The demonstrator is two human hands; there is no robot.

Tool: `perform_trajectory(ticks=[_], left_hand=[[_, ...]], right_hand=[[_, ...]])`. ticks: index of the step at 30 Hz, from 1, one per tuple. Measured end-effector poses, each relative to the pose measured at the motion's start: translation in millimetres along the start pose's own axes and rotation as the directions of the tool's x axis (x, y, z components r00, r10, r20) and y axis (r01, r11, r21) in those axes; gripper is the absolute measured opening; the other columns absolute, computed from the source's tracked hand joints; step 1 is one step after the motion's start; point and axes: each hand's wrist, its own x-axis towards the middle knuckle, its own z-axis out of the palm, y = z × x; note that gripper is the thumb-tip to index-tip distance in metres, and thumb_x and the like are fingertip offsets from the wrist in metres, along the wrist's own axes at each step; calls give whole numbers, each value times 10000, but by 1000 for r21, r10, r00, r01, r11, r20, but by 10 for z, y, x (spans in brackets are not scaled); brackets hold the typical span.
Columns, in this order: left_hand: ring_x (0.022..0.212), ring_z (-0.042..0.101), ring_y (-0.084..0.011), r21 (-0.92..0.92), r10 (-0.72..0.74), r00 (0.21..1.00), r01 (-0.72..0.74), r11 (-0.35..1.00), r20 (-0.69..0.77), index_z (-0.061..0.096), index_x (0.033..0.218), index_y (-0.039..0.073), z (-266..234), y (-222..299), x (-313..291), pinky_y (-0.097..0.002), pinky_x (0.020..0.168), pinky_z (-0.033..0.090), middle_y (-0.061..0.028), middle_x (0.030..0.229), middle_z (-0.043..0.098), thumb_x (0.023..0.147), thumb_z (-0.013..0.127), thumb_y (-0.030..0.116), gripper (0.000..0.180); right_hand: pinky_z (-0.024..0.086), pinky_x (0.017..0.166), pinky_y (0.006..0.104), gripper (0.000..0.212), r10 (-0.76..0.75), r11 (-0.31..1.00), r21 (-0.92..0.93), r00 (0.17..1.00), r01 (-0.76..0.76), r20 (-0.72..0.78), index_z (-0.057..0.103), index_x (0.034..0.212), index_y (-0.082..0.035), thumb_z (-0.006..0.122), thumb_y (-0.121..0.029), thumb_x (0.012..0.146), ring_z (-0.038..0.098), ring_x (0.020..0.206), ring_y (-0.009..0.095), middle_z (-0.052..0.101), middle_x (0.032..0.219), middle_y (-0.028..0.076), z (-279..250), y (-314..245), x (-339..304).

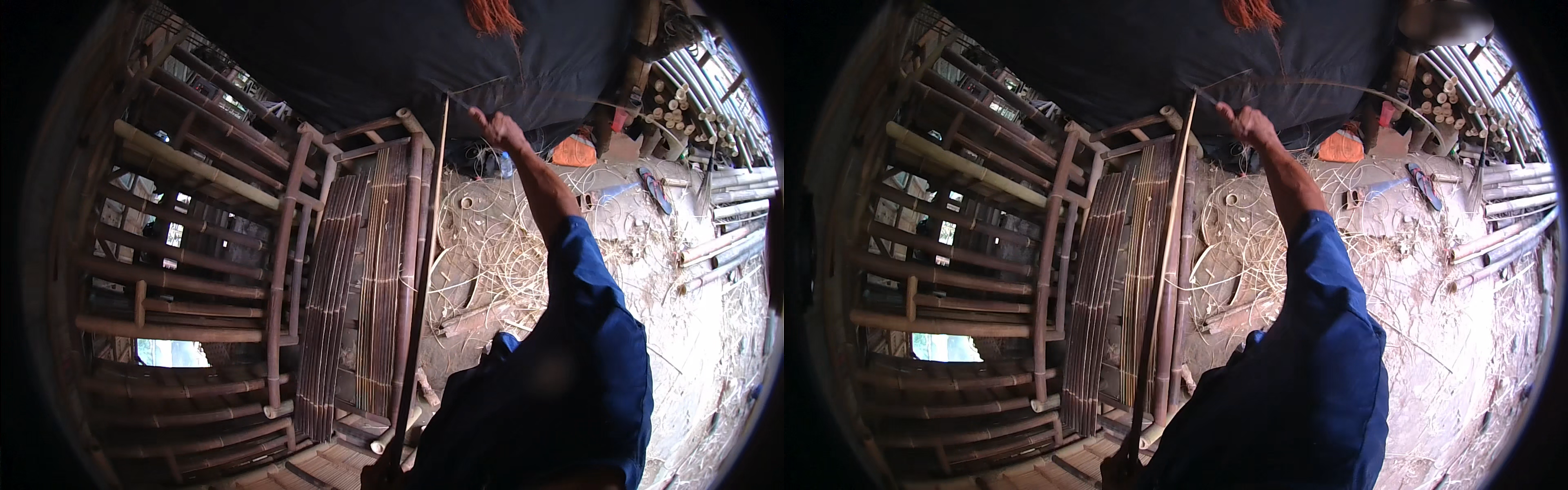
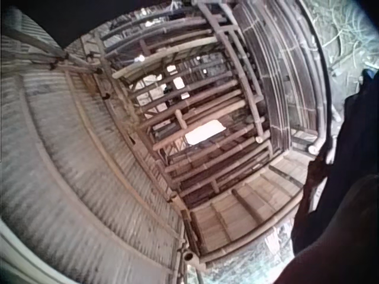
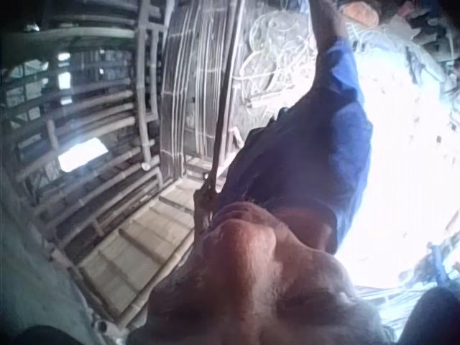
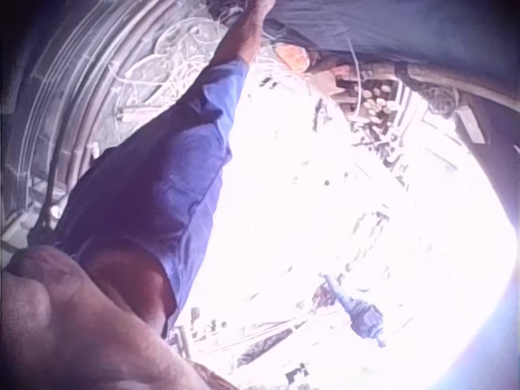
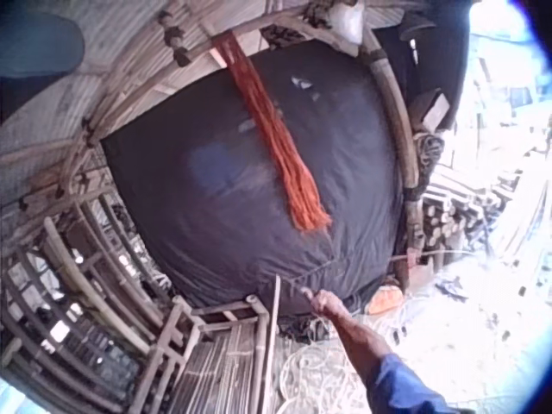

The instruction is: The person uses a machete to split long bamboo poles into thin strips. They repeatedly strike the bamboo against a frame to separate the strips, then place the finished strips onto a bamboo rack.

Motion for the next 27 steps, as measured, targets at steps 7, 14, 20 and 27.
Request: perform_trajectory(ticks=[7, 14, 20, 27], left_hand=[[428, 429, -67, -153, 89, 989, -106, 982, -116, 540, 1070, 90, -7, 196, 462, -255, 385, 344, 40, 550, 444, 951, 577, 341, 281], [418, 398, -39, -343, 262, 930, -341, 875, -256, 598, 928, 77, -71, 1300, 1986, -237, 360, 307, 56, 554, 439, 910, 647, 412, 339], [449, 371, -22, -357, 209, 938, -302, 884, -276, 592, 1218, 56, -45, 1133, 2057, -225, 374, 264, 63, 609, 469, 908, 669, 370, 448], [627, 468, -58, -24, 331, 940, -334, 942, -85, 559, 1272, 5, 194, 778, 541, -245, 545, 399, -2, 711, 532, 912, 615, 379, 522]], right_hand=[[475, 611, 448, 578, 179, 778, 435, 824, -453, 538, 569, 1176, -47, 356, -539, 961, 619, 697, 363, 601, 748, 205, -941, -692, -239], [519, 684, 495, 708, -484, 574, 790, 689, -216, 540, 617, 1059, -57, 343, -692, 909, 662, 777, 402, 658, 815, 203, -2926, -2417, -1965], [505, 593, 474, 793, -420, 676, 714, 701, -181, 576, 624, 890, -37, 272, -747, 889, 660, 693, 360, 625, 714, 185, -2803, -2480, -1695], [555, 639, 441, 839, -40, 869, 441, 859, -222, 511, 702, 821, -60, 240, -758, 887, 691, 718, 346, 670, 736, 230, -2137, -1430, -427]])
